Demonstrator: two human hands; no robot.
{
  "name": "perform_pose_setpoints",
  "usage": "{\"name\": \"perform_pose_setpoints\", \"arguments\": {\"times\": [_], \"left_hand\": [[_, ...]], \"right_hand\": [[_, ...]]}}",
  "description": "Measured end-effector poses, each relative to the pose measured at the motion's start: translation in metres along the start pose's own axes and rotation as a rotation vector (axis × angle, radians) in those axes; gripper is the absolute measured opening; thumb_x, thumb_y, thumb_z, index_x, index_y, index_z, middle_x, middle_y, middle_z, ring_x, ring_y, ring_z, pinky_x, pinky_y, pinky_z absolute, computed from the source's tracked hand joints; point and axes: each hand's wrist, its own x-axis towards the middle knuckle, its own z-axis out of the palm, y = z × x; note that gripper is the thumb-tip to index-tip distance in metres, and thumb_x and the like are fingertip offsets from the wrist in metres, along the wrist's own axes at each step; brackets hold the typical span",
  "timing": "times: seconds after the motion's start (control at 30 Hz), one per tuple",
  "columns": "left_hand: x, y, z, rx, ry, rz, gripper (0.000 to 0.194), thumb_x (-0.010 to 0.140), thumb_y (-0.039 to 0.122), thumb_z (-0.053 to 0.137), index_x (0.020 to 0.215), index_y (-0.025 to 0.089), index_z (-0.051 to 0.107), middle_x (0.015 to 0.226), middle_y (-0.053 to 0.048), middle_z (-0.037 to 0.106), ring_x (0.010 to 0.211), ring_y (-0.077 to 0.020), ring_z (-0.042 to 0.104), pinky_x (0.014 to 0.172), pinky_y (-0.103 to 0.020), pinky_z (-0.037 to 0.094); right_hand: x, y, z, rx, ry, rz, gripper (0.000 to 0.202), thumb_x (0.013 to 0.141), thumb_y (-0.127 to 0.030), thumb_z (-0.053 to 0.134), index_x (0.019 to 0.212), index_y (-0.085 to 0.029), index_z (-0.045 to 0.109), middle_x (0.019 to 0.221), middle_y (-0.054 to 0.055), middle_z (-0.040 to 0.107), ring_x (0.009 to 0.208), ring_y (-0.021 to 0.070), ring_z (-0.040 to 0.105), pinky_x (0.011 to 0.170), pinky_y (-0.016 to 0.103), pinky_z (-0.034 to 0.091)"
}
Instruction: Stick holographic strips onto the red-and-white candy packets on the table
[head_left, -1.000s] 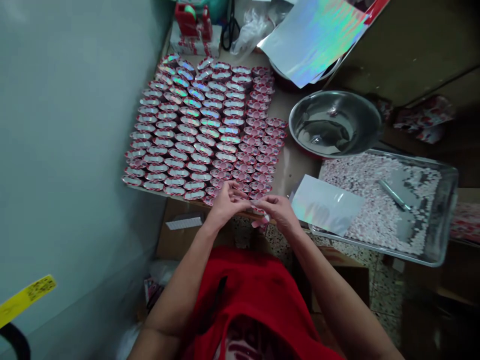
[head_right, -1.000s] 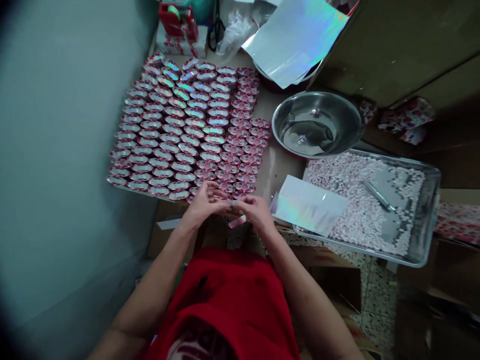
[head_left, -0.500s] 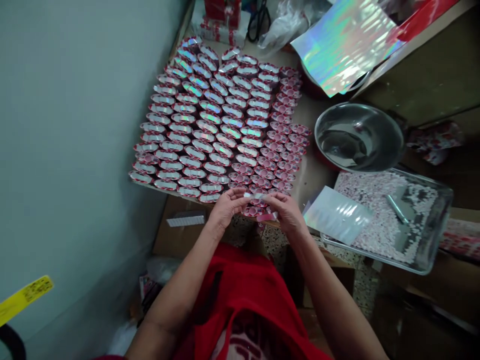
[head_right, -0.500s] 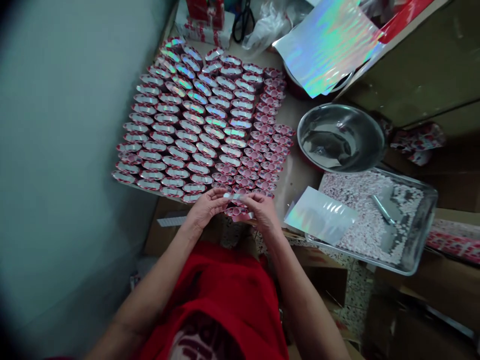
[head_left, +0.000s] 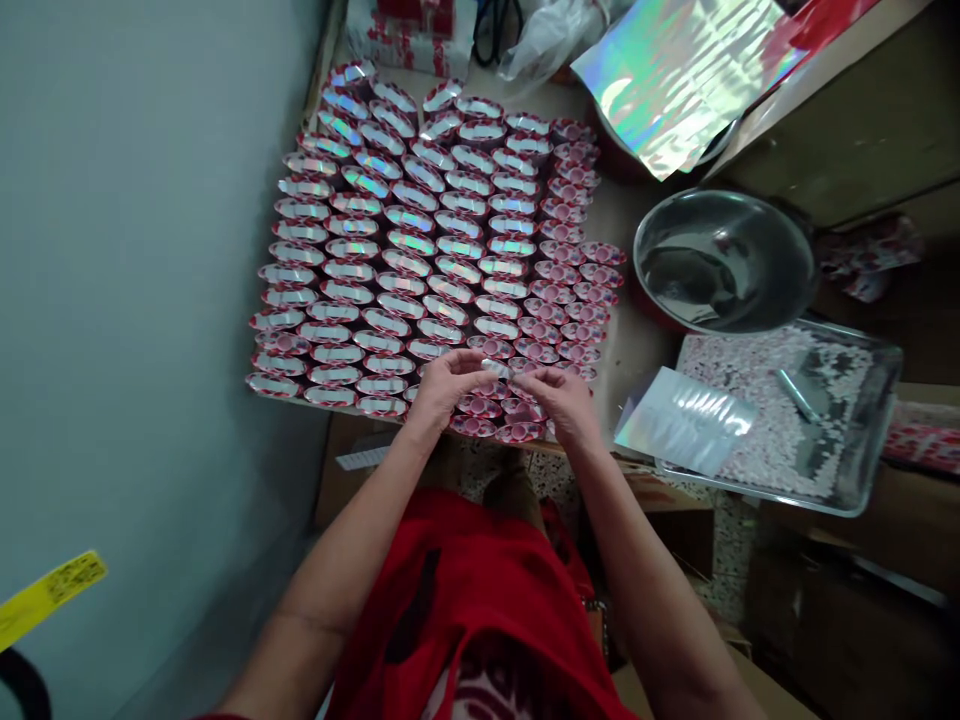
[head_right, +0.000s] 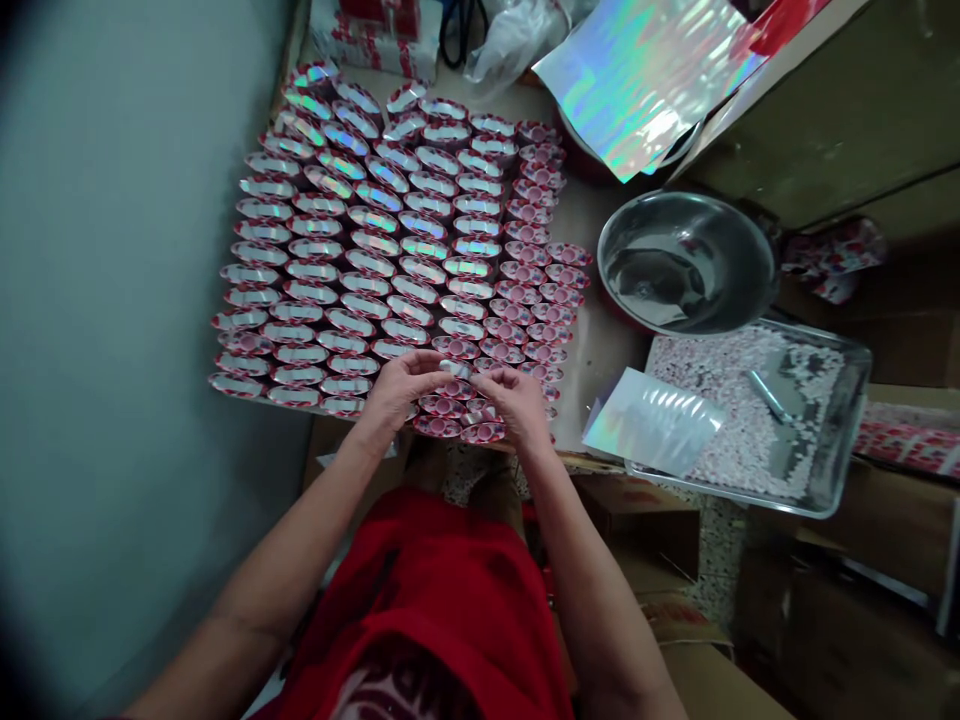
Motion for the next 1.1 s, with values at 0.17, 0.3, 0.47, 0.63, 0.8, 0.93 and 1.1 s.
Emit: {"name": "perform_pose_setpoints", "arguments": {"times": [0.17, 0.3, 0.47, 0.63, 0.8, 0.93, 1.1], "left_hand": [[0.007, -0.01, 0.005, 0.033, 0.125, 0.092, 0.032, 0.064, 0.038, 0.091, 0.081, 0.017, 0.074, 0.078, -0.003, 0.075, 0.072, -0.015, 0.067, 0.074, -0.028, 0.053], [0.02, -0.016, 0.007, 0.257, 0.3, 0.259, 0.018, 0.074, 0.034, 0.083, 0.078, 0.019, 0.074, 0.078, -0.003, 0.074, 0.073, -0.0154, 0.067, 0.074, -0.027, 0.052], [0.034, -0.016, 0.014, 0.484, 0.438, 0.342, 0.006, 0.078, 0.018, 0.075, 0.083, 0.021, 0.072, 0.078, 0.0, 0.075, 0.07, -0.0155, 0.068, 0.074, -0.028, 0.051], [0.033, -0.012, 0.017, 0.694, 0.473, 0.448, 0.025, 0.081, 0.016, 0.075, 0.103, 0.027, 0.072, 0.083, 0.002, 0.077, 0.079, -0.0191, 0.07, 0.087, -0.033, 0.051], [0.036, -0.007, 0.02, 0.847, 0.533, 0.461, 0.024, 0.081, 0.012, 0.075, 0.1, 0.027, 0.073, 0.087, 0.0, 0.078, 0.101, -0.0264, 0.067, 0.101, -0.041, 0.046], [0.044, -0.008, 0.02, 0.819, 0.51, 0.386, 0.029, 0.081, 0.013, 0.072, 0.106, 0.027, 0.071, 0.087, -0.001, 0.077, 0.097, -0.0244, 0.067, 0.098, -0.039, 0.047], [0.048, -0.012, 0.016, 0.765, 0.488, 0.354, 0.031, 0.082, 0.016, 0.072, 0.11, 0.027, 0.069, 0.092, -0.001, 0.077, 0.099, -0.0233, 0.068, 0.093, -0.036, 0.048]], "right_hand": [[0.003, 0.001, 0.006, -0.031, 0.025, 0.021, 0.04, 0.061, -0.056, 0.088, 0.068, -0.019, 0.072, 0.057, -0.002, 0.059, 0.05, 0.0104, 0.039, 0.051, 0.027, 0.029], [0.023, 0.009, 0.013, -0.122, 0.099, -0.048, 0.041, 0.067, -0.059, 0.08, 0.068, -0.019, 0.072, 0.056, -0.002, 0.058, 0.05, 0.0115, 0.041, 0.053, 0.028, 0.03], [0.056, 0.011, 0.024, -0.426, 0.199, -0.137, 0.035, 0.076, -0.053, 0.073, 0.071, -0.019, 0.076, 0.059, 0.0, 0.065, 0.057, 0.0157, 0.052, 0.06, 0.029, 0.035], [0.065, 0.01, 0.027, -0.578, 0.248, -0.149, 0.03, 0.079, -0.05, 0.072, 0.073, -0.021, 0.079, 0.063, 0.001, 0.07, 0.061, 0.0185, 0.06, 0.064, 0.03, 0.038], [0.062, 0.013, 0.031, -0.605, 0.257, -0.123, 0.03, 0.081, -0.049, 0.07, 0.075, -0.021, 0.08, 0.066, 0.002, 0.072, 0.062, 0.0189, 0.061, 0.063, 0.03, 0.038], [0.061, 0.014, 0.034, -0.631, 0.281, -0.12, 0.03, 0.083, -0.048, 0.069, 0.076, -0.021, 0.08, 0.065, 0.002, 0.071, 0.062, 0.019, 0.06, 0.061, 0.03, 0.035], [0.062, 0.014, 0.035, -0.591, 0.285, -0.113, 0.031, 0.082, -0.048, 0.07, 0.076, -0.019, 0.08, 0.063, 0.002, 0.07, 0.061, 0.0186, 0.06, 0.061, 0.03, 0.034]]}}
